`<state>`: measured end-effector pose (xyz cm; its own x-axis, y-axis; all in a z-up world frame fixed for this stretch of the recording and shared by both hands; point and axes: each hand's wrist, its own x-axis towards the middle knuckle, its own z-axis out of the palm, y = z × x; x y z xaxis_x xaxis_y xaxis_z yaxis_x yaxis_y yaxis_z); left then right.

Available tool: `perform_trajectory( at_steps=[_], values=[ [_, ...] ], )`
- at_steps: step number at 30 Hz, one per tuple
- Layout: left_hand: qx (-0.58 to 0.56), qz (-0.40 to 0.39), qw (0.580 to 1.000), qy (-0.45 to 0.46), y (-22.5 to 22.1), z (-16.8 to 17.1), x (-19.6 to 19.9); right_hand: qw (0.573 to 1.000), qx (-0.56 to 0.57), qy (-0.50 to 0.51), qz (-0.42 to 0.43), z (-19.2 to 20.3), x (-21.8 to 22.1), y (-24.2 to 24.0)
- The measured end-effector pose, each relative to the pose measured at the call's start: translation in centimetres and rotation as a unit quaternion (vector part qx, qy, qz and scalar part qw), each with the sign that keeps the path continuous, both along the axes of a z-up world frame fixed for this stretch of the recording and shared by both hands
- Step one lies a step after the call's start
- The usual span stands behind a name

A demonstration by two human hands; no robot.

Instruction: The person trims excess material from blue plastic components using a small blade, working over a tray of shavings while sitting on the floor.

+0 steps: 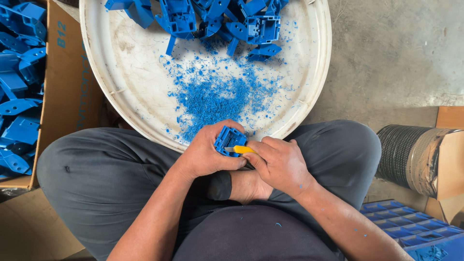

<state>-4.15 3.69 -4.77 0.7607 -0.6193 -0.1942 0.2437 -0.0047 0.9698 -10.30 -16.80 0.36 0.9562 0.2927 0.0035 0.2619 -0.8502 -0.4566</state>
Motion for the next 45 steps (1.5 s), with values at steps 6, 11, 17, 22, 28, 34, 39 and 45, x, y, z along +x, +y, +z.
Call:
perform_trajectory(
  at_steps=[6, 11, 17, 22, 28, 34, 39, 45],
  values=[
    [0.007, 0.044, 0.999, -0.021, -0.5, -0.2, -0.5, 1.000, -0.005, 0.017, -0.020, -0.3, 0.0, 0.0],
    [0.030, 0.085, 0.996, 0.024, -1.0, 0.0, -0.9, 0.998, 0.032, 0.035, -0.043, -0.4, 0.4, 0.2],
    [0.003, 0.046, 0.998, 0.046, -0.3, -0.3, -0.1, 0.993, 0.076, 0.087, -0.015, 0.1, 1.3, -0.6],
    [0.001, 0.047, 0.998, 0.047, -0.2, -0.2, -0.1, 0.996, 0.058, 0.067, -0.014, 0.0, 1.5, -0.5],
    [0.043, 0.107, 0.993, 0.007, -1.1, 0.0, -0.8, 0.994, 0.039, 0.085, -0.051, 0.1, 1.2, -0.1],
    [0.096, 0.150, 0.984, -0.017, -1.8, 0.1, -1.4, 0.992, 0.059, 0.080, -0.071, -0.2, 1.1, 0.0],
    [0.116, 0.165, 0.979, -0.035, -2.0, 0.1, -1.7, 0.986, 0.091, 0.117, -0.082, -0.3, 1.2, 0.0],
    [0.154, 0.184, 0.968, -0.074, -2.3, -0.2, -2.0, 0.983, 0.103, 0.122, -0.092, -0.9, 1.2, -0.1]
  ],
)
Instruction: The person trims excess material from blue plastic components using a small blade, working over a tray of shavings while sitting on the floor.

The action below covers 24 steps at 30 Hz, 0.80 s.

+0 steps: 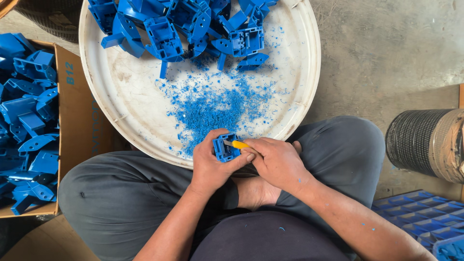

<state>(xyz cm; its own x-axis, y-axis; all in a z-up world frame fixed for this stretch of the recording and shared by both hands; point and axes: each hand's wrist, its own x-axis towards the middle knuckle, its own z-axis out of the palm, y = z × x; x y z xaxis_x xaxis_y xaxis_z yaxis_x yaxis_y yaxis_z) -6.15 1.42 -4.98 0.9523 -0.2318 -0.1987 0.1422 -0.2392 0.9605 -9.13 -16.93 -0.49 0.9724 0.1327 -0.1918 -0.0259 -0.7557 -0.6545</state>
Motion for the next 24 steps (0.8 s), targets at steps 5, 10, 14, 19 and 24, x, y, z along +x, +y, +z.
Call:
perform_trajectory(
  at_steps=[5, 10, 14, 19, 24],
  values=[
    [-0.132, -0.009, 0.988, 0.074, 0.8, -1.0, 1.0, 0.994, 0.078, 0.066, -0.044, 0.3, 0.4, -0.8],
    [-0.195, -0.039, 0.974, 0.105, 1.4, -1.2, 1.3, 0.999, 0.013, 0.023, 0.028, 1.6, 0.6, -1.4],
    [-0.179, -0.066, 0.978, 0.085, 1.3, -1.4, 1.3, 0.998, -0.027, -0.006, 0.062, 1.4, 0.7, -1.7],
    [-0.181, -0.091, 0.976, 0.080, 1.3, -1.5, 1.3, 0.995, -0.037, -0.011, 0.093, 1.3, 0.9, -2.1],
    [-0.188, -0.112, 0.973, 0.078, 1.4, -1.5, 1.4, 0.993, -0.050, 0.000, 0.103, 1.2, 1.0, -2.1]
  ],
)
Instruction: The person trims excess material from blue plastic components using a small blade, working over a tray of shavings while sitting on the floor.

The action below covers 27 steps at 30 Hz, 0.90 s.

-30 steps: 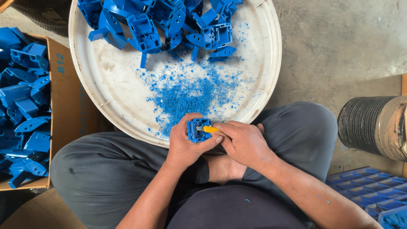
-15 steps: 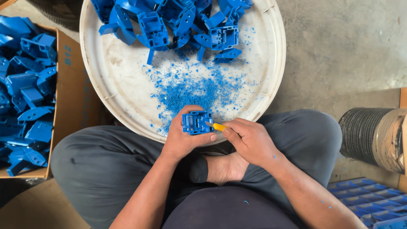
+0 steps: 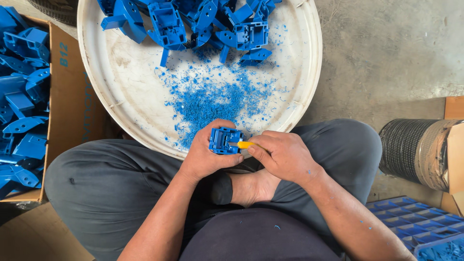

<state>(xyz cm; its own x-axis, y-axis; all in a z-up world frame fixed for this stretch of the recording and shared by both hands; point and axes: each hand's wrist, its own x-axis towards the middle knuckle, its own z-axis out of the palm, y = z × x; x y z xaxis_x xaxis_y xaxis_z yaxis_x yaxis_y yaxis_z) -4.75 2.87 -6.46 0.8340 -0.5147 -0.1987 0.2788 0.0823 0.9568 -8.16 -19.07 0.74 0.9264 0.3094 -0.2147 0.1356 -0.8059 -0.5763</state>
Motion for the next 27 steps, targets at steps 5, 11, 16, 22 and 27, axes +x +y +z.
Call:
perform_trajectory(
  at_steps=[5, 11, 16, 22, 27],
  values=[
    [0.016, 0.001, 1.000, -0.004, -0.08, 0.20, -0.05, 1.000, -0.012, 0.000, -0.011, 0.12, -0.06, 0.27],
    [-0.010, -0.009, 1.000, 0.006, -0.08, 0.15, -0.01, 1.000, -0.007, -0.002, -0.010, 0.21, -0.02, 0.29],
    [0.007, -0.005, 1.000, 0.012, -0.08, 0.16, 0.10, 1.000, -0.007, 0.000, -0.020, 0.17, -0.14, 0.32],
    [-0.002, -0.006, 1.000, 0.015, -0.10, 0.14, 0.12, 1.000, -0.014, -0.003, -0.026, 0.10, -0.16, 0.48],
    [-0.010, -0.011, 1.000, 0.013, -0.11, 0.18, 0.05, 1.000, -0.011, -0.013, -0.017, 0.07, -0.11, 0.38]
  ],
)
